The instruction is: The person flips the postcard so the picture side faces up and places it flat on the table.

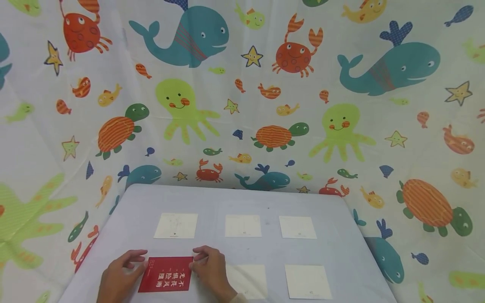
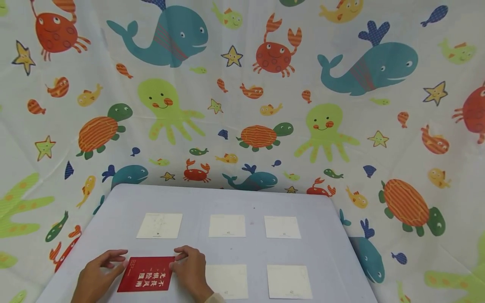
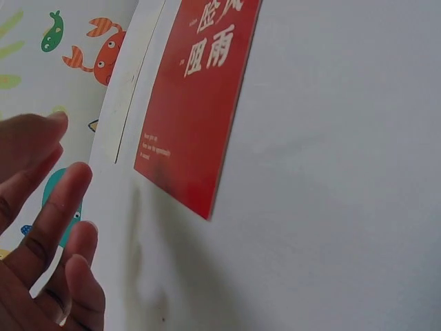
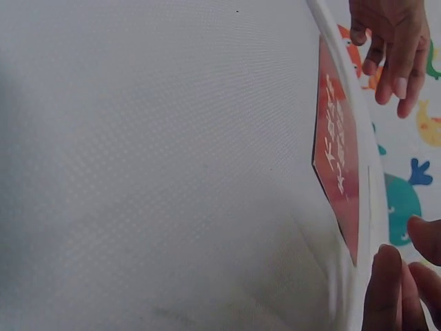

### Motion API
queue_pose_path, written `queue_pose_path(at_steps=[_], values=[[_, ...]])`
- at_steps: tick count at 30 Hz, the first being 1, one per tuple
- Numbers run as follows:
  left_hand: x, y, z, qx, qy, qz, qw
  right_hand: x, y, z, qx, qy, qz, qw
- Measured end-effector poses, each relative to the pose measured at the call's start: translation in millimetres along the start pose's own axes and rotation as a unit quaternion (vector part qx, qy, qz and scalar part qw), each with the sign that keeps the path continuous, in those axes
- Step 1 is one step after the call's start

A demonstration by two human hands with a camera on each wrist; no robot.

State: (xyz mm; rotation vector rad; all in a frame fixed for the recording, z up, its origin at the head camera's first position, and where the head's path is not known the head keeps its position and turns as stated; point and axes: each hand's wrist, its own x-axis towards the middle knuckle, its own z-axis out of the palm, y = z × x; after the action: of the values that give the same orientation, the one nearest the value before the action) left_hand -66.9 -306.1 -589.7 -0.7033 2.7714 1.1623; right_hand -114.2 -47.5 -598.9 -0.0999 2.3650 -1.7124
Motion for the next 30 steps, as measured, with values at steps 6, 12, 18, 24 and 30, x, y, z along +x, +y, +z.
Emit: queue_pose_path(at_steps=[6,12,18,24,30], values=[[6.0,4.8,2.1,0.004,0.010,0.013,0.9999,3.0,-3.4,-1.2,0.003,-0.002,0.010,1.000],[9.3,8.7,3.6,0.012,0.022,0.037,0.9990,9.6,-6.0,-2.1,0.001,0.001,0.000,1.000],[12.0,14.5,2.1,0.015,0.025,0.045,0.9986,14.5,-10.4,-2.1,-0.007,0.009,0.005,1.000],[16.8,19.2,1.1,0.013,0.029,0.053,0.9981,20.8,-12.2,-2.6,0.000,0.002,0.005,1.000],[21.6,22.7,2.5,0.007,0.032,0.066,0.9972,26.7,-16.4,-2.8,0.006,0.001,-0.003,1.000]])
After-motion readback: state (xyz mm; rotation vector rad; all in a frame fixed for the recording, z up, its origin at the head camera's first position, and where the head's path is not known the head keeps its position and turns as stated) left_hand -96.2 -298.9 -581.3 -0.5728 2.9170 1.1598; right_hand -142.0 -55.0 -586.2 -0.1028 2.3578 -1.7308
